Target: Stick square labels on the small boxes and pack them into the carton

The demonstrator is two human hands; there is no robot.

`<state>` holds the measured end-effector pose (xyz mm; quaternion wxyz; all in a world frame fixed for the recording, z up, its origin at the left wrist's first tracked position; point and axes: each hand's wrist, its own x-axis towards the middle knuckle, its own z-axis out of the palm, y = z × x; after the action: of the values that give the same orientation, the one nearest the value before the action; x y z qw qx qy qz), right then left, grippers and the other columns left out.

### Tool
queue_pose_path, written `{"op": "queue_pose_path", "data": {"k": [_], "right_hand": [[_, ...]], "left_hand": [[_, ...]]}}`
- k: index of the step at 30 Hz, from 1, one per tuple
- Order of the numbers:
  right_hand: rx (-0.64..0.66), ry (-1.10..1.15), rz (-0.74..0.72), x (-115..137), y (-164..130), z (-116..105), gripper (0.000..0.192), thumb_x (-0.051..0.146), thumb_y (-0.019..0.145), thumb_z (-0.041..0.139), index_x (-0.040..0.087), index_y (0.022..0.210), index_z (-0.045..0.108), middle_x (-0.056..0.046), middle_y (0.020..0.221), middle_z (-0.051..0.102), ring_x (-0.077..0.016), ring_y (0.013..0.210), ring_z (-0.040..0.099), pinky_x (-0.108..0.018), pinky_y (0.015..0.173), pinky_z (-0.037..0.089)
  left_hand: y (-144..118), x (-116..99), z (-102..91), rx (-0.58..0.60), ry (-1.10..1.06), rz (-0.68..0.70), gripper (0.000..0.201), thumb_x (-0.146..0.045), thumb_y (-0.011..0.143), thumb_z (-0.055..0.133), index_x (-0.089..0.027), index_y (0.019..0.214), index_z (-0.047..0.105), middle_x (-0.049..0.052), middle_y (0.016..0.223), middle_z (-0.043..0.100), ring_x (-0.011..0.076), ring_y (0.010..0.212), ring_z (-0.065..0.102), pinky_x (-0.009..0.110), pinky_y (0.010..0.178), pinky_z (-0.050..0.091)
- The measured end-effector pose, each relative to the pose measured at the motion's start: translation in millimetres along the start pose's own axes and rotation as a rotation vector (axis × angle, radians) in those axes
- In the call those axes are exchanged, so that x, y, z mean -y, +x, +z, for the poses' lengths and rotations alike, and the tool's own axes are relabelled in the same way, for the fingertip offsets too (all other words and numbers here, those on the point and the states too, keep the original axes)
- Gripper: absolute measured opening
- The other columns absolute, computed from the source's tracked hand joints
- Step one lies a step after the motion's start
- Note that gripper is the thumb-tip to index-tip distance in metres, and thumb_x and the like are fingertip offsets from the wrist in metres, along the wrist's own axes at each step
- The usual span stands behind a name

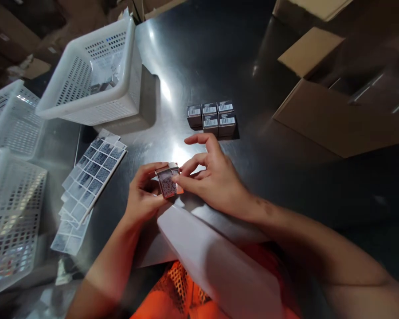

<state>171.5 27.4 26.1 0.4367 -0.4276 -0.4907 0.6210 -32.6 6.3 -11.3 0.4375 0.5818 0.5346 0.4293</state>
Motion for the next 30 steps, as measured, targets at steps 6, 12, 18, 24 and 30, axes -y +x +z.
{"op": "queue_pose_path", "data": {"k": [6, 12, 18, 24, 30], "right_hand": [[0.167, -0.078, 0.049, 0.4, 2.9, -9.5, 0.085, 0.025, 0.061, 0.095, 0.026, 0.133, 0.049, -0.008, 0.124, 0.062, -0.0162, 0.090, 0.073, -0.020, 0.058, 0.060], [0.310, -0.280, 0.030, 29.4, -7.5, -18.6, 0.064, 0.018, 0.072, 0.087, 0.023, 0.132, 0.064, 0.000, 0.103, 0.073, -0.0108, 0.081, 0.071, -0.013, 0.056, 0.052], [-0.151, -0.602, -0.384, 76.4, -30.8, -81.6, 0.057, 0.021, 0.074, 0.084, 0.023, 0.129, 0.072, -0.003, 0.102, 0.071, -0.0169, 0.087, 0.072, -0.026, 0.074, 0.063], [-0.603, -1.292, -0.254, 119.4, -7.4, -211.2, 0.060, 0.021, 0.082, 0.069, 0.011, 0.141, 0.066, -0.015, 0.118, 0.066, -0.0262, 0.107, 0.066, -0.039, 0.097, 0.056], [-0.183, -1.444, 0.021, 124.4, 6.3, -239.1, 0.033, 0.040, 0.090, 0.066, 0.019, 0.108, 0.083, -0.011, 0.106, 0.076, -0.0282, 0.101, 0.070, -0.039, 0.093, 0.055]], "left_hand": [[-16.1, -16.0, 0.3, -0.022, -0.077, -0.075, 0.047, -0.036, 0.056, 0.093, -0.029, 0.099, 0.077, 0.003, 0.099, 0.078, 0.0260, 0.084, 0.075, 0.033, 0.068, 0.063], [-18.9, -17.5, 3.5, -0.039, -0.074, -0.079, 0.079, -0.043, 0.052, 0.099, -0.038, 0.124, 0.069, 0.000, 0.111, 0.074, 0.0211, 0.076, 0.073, 0.029, 0.062, 0.062], [-14.0, -17.8, -11.8, 0.026, 0.015, -0.034, 0.085, -0.044, 0.061, 0.095, -0.035, 0.139, 0.061, 0.004, 0.115, 0.073, 0.0021, 0.045, 0.035, 0.017, 0.039, 0.032], [-3.7, -14.0, -20.4, -0.002, 0.029, -0.152, 0.088, -0.060, 0.059, 0.093, -0.024, 0.135, 0.065, 0.007, 0.104, 0.075, 0.0070, 0.046, 0.046, 0.021, 0.043, 0.039], [6.4, -11.0, -27.0, -0.251, 0.116, -0.108, 0.075, -0.072, 0.071, 0.076, -0.021, 0.127, 0.070, 0.006, 0.096, 0.075, 0.0108, 0.048, 0.052, 0.023, 0.044, 0.038]]}}
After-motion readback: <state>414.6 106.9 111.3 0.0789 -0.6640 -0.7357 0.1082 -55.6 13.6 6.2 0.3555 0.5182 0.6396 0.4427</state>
